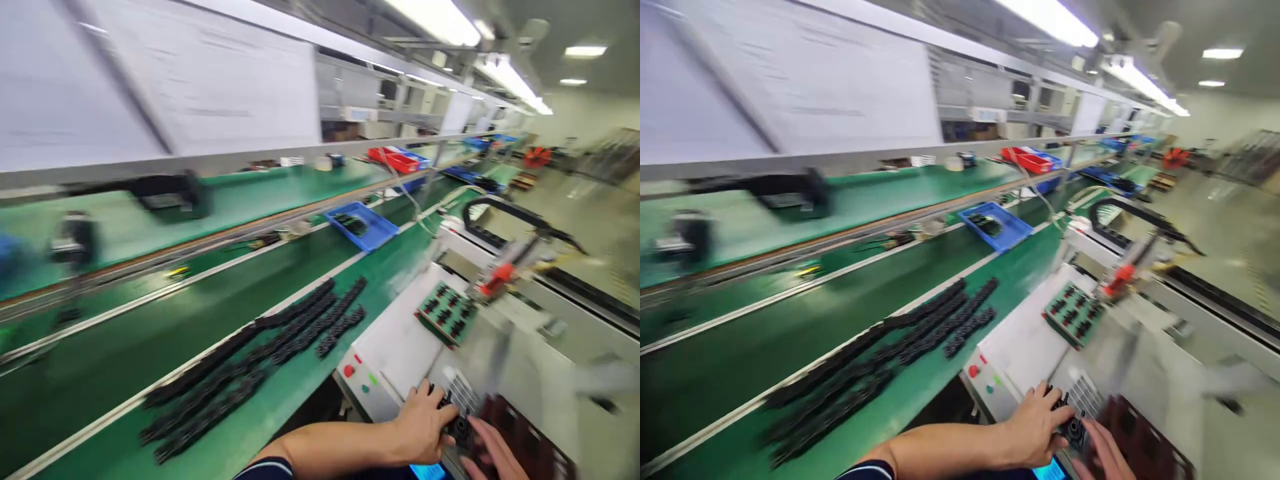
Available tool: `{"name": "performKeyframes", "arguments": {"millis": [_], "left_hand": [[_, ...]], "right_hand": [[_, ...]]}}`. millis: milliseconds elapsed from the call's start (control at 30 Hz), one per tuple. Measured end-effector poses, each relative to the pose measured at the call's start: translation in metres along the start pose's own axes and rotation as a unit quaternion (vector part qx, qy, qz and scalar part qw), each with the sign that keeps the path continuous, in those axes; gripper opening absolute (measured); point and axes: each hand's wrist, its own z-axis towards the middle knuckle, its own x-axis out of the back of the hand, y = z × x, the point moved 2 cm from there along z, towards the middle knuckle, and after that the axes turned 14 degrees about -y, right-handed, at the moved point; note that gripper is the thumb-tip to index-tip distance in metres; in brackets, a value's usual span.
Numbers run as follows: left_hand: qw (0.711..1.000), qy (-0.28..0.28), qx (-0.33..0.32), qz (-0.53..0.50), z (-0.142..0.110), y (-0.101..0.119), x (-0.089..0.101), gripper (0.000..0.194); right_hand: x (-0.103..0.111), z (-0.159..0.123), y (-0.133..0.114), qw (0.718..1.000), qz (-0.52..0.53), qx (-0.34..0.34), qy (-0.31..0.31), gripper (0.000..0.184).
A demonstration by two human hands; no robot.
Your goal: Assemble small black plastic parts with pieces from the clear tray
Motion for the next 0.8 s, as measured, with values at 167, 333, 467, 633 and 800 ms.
{"name": "performKeyframes", "arguments": {"millis": [167,333,467,633,800], "left_hand": [[0.993,-0.062,-0.076,0.062,0.109,0.082,-0.034,0.053],[0.984,-0.065,-0.097,0.134,0.173,0.120,-0.072,0.069],[0.980,-0.076,-0.089,0.163,0.187,0.131,-0.081,0.083],[0.977,-0.126,-0.123,0.118,0.182,0.124,-0.067,0.111],[0.984,-0.127,-0.119,0.038,0.176,0.101,-0.053,0.114]], "right_hand": [[0.044,-0.103,0.081,0.982,-0.023,-0.135,0.128,0.039],[0.079,-0.154,0.146,0.945,0.083,-0.226,0.222,0.044],[0.096,-0.163,0.175,0.951,0.061,-0.242,0.180,0.048],[0.097,-0.152,0.196,0.958,0.003,-0.252,0.139,0.038],[0.098,-0.147,0.192,0.951,-0.110,-0.278,0.083,0.042]]}}
